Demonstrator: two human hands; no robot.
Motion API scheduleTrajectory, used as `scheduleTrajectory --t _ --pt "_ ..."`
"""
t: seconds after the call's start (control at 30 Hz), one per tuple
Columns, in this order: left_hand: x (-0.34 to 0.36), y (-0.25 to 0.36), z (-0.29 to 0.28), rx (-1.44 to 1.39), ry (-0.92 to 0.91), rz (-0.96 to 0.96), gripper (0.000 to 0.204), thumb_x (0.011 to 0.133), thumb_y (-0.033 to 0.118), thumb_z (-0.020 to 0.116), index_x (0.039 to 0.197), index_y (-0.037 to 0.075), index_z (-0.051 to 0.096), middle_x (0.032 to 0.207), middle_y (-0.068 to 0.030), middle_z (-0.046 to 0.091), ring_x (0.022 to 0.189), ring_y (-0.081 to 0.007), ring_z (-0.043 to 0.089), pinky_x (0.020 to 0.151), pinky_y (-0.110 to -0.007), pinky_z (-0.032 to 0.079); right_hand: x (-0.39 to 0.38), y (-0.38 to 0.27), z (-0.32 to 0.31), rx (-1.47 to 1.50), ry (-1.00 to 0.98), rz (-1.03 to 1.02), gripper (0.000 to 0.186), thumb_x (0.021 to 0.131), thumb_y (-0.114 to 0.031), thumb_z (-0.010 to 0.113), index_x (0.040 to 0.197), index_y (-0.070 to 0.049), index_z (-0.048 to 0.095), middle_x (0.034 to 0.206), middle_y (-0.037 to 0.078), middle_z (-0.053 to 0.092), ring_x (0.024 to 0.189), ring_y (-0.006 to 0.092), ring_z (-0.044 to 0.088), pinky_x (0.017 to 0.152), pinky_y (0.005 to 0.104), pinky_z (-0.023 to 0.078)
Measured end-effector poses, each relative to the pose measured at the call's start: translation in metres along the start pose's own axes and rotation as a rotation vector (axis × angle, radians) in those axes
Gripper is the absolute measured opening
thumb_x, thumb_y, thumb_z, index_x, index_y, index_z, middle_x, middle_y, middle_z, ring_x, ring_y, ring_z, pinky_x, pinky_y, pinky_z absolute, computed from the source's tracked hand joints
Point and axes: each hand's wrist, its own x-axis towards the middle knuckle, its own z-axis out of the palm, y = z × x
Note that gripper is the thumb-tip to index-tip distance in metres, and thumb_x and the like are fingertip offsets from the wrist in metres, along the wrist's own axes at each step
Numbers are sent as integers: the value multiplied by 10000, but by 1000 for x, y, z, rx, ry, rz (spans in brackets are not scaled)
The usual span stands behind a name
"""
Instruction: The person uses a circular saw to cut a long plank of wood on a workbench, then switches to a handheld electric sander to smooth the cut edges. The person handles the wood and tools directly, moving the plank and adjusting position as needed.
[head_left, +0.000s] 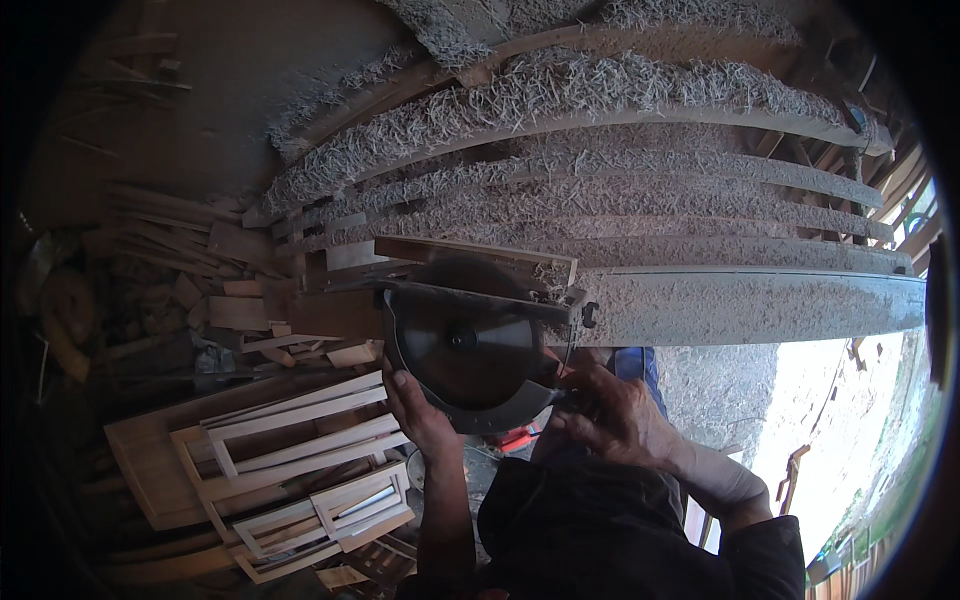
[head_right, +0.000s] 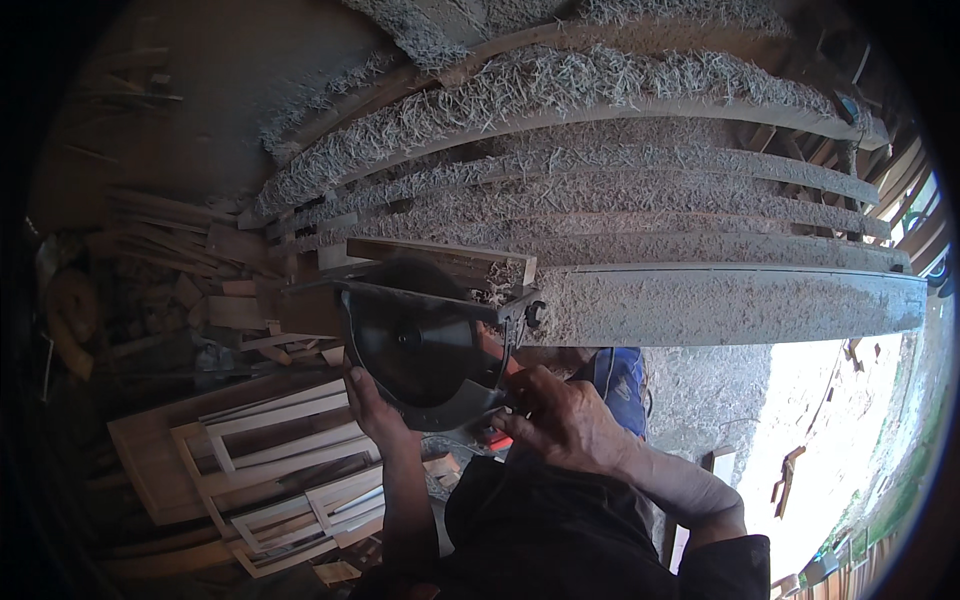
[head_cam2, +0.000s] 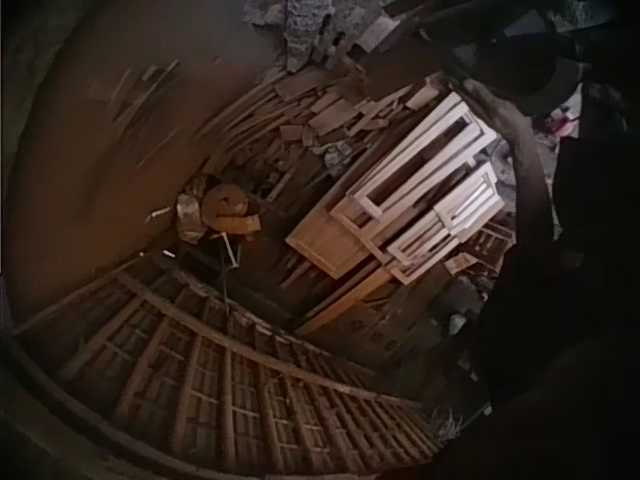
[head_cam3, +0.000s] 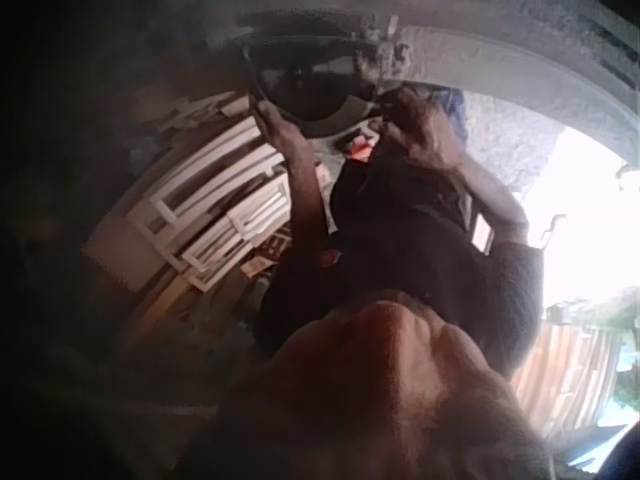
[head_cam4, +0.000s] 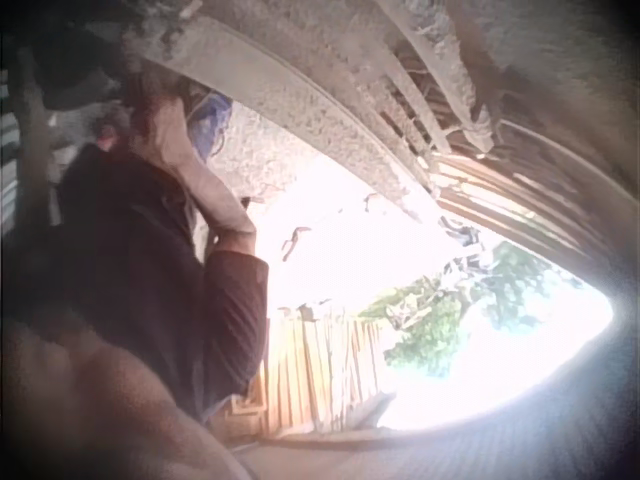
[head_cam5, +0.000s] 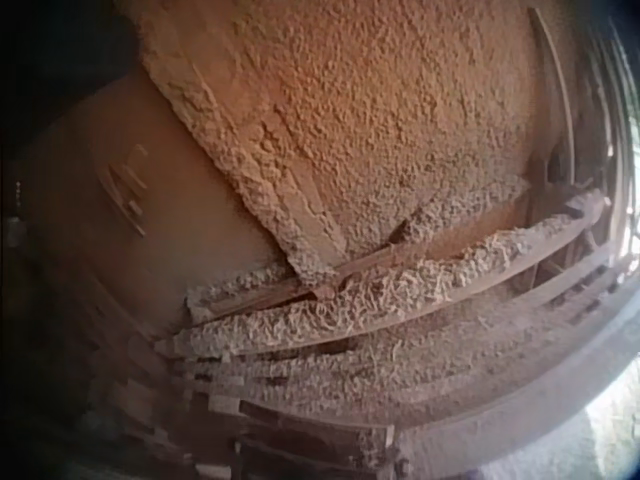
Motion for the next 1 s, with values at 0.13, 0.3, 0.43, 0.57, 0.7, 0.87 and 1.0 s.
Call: scheduleTrajectory --t 0.13,0.3,0.43,0.57,0.7,0.87,1.0 --pt "-4 3 5 -59 11 -19 555 1136 376 391 1509 -31 440 1471 -207 498 1324 -283 525 1117 -391 434 4 -9 -12 709 -160 598 366 980 -265 757 1169 15 617 906 109 744 761 184 740 618 337 582" --pt "-2 0 6 -33 35 -9 565 1131 395 412 1507 -25 439 1465 -206 502 1333 -286 516 1122 -398 427 4 -6 4 280 71 276 429 925 -297 807 1149 6 602 854 100 737 773 259 758 657 371 601" --pt "0 -3 8 -45 10 36 546 1127 389 441 1498 -12 453 1439 -195 524 1317 -286 524 1130 -399 401 -8 -8 12 -471 100 -1 645 850 -355 860 1286 -9 535 1023 138 725 1023 329 736 830 456 589" --pt "-1 -3 10 -39 3 70 529 1130 388 433 1482 -5 468 1407 -183 541 1303 -285 530 1113 -401 400 2 -3 6 -492 227 -202 1150 729 -508 908 1549 4 287 1471 266 473 1424 446 437 1125 547 421" --pt "1 -4 11 -33 -42 129 522 1134 392 417 1476 1 467 1389 -181 543 1298 -295 535 1112 -413 401 29 8 2 -586 193 -242 1490 605 -634 927 1633 26 73 1622 299 254 1504 497 283 1231 553 303" --pt "1 -12 11 -87 -40 34 558 1122 397 444 1520 9 407 1452 -190 497 1333 -307 525 1114 -438 435 33 9 -3 -445 194 -251 1390 551 -645 940 1571 10 261 1520 271 399 1413 447 418 1172 528 379" --pt "-3 -14 15 -183 -36 102 563 1128 428 423 1502 7 431 1423 -202 505 1327 -322 524 1103 -430 440 12 13 19 -323 263 -141 1086 579 -608 945 1380 -14 515 1318 195 550 1227 376 558 1053 495 459"
